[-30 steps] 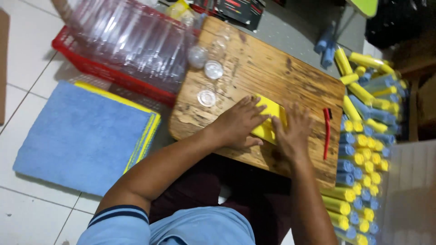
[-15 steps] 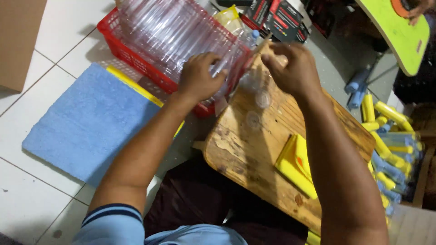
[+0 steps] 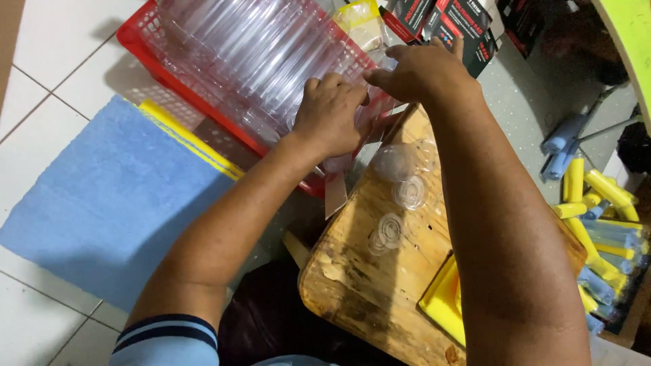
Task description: Folding yellow microfiber cloths and inserting them into clear plastic cylindrical tubes for packaging.
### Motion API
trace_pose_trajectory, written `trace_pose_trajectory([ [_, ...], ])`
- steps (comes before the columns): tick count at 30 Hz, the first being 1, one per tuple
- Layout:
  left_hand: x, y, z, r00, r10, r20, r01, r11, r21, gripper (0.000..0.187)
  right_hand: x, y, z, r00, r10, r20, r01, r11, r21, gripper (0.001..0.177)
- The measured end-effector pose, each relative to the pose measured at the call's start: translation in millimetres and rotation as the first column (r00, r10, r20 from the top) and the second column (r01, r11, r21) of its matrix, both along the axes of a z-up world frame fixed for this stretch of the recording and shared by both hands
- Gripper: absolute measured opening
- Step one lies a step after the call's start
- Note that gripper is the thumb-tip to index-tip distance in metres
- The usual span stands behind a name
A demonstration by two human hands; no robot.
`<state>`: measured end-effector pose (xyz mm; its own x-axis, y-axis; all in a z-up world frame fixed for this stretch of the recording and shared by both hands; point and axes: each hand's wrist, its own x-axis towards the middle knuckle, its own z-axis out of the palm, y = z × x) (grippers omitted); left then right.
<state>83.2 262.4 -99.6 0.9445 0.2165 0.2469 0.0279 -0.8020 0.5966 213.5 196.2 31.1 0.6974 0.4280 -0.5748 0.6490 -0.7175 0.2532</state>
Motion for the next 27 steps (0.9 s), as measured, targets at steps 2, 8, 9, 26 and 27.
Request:
trace_pose_trajectory([
  [2,1.1,0.5,-3.6,0.998,-0.011,-0.061,0.011,1.000,0.003,0.027,-0.8,4.6,-1.3,1.000,-0.012,-0.010,0.012,1.000,0.001,0.078],
  [8,-3.9,0.3,-5.1,0.996,-0.012,-0.091,0.010,1.000,-0.026,0.030,10.3,5.1,-13.2,0.997,-0.052,0.054,0.047,0.994,0.102,0.074],
  [9,-5.4,-1.0,-6.5,0.999,-0.004,-0.047,0.004,1.000,-0.003,0.028,10.3,5.0,-12.6,0.997,-0.046,0.067,0.038,0.992,0.117,0.074],
  [26,-58.3,9.7,-8.2,0.979,-0.205,0.020,0.204,0.978,0.043,0.042,-11.8,-15.6,68.2,0.996,0.082,0.022,-0.051,0.375,0.925,0.027],
  [27,-59.0,8.6,-11.7,0.979,-0.191,0.070,0.187,0.980,0.067,0.041,-6.2,-19.7,68.7,0.984,0.174,0.042,-0.077,0.202,0.976,0.027],
])
